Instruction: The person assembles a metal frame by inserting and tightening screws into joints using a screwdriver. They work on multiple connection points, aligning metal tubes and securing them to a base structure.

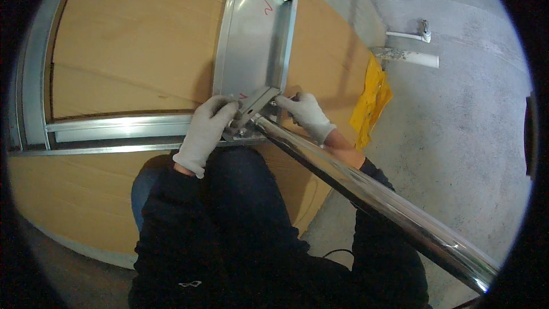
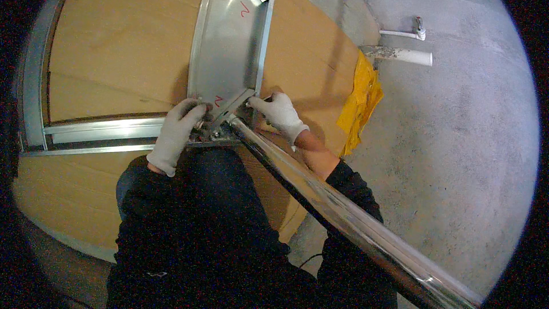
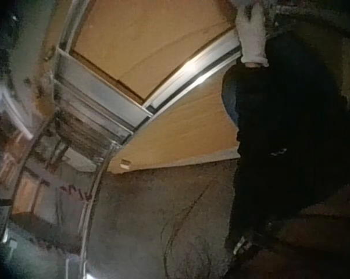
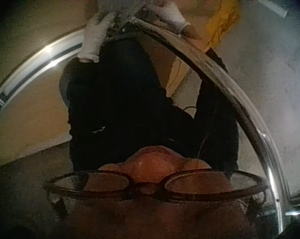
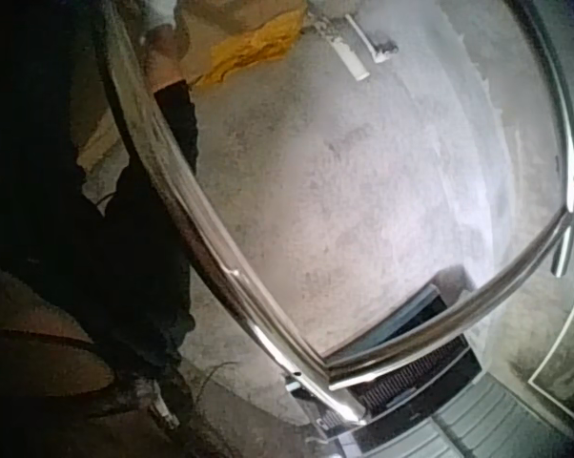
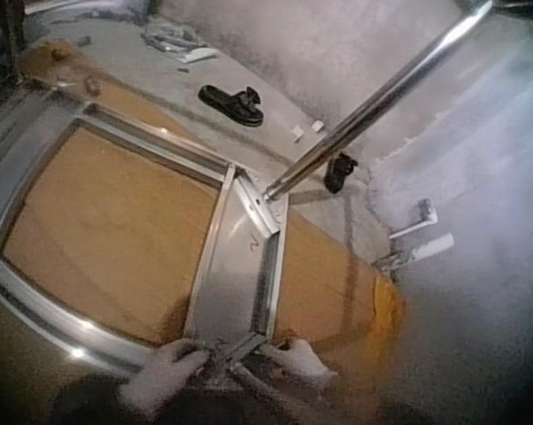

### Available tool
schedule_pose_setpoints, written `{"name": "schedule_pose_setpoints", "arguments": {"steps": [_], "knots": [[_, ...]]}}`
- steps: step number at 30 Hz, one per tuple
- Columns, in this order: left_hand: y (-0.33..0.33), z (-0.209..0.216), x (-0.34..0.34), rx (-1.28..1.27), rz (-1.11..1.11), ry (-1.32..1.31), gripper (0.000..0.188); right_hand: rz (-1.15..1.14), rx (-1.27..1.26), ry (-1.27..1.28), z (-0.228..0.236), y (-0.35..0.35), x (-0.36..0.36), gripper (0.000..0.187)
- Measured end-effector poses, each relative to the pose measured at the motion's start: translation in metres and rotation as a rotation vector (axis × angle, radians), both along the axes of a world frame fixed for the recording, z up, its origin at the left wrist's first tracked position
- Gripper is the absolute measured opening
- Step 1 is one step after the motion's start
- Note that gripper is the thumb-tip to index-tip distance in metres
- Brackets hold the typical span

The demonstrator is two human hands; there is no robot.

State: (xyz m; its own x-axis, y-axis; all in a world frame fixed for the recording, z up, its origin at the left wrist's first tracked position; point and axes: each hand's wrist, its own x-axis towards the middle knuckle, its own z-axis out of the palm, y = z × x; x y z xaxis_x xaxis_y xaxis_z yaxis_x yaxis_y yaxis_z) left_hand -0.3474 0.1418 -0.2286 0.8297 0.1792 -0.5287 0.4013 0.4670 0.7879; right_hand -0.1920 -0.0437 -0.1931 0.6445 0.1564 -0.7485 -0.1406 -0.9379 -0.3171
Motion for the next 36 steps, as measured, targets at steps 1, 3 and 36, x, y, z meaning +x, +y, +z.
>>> {"name": "schedule_pose_setpoints", "arguments": {"steps": [1,3,36], "knots": [[-0.001,-0.001,0.001,-0.009,-0.010,-0.001,0.031,0.023,-0.014,-0.002,-0.002,0.000,0.001,0.045],[0.000,0.005,0.001,-0.037,-0.007,0.021,0.031,0.216,0.028,-0.265,-0.016,0.004,0.000,0.040],[0.006,0.005,-0.003,-0.030,0.030,-0.025,0.031,-0.068,0.344,0.033,0.014,0.017,0.002,0.030]]}}
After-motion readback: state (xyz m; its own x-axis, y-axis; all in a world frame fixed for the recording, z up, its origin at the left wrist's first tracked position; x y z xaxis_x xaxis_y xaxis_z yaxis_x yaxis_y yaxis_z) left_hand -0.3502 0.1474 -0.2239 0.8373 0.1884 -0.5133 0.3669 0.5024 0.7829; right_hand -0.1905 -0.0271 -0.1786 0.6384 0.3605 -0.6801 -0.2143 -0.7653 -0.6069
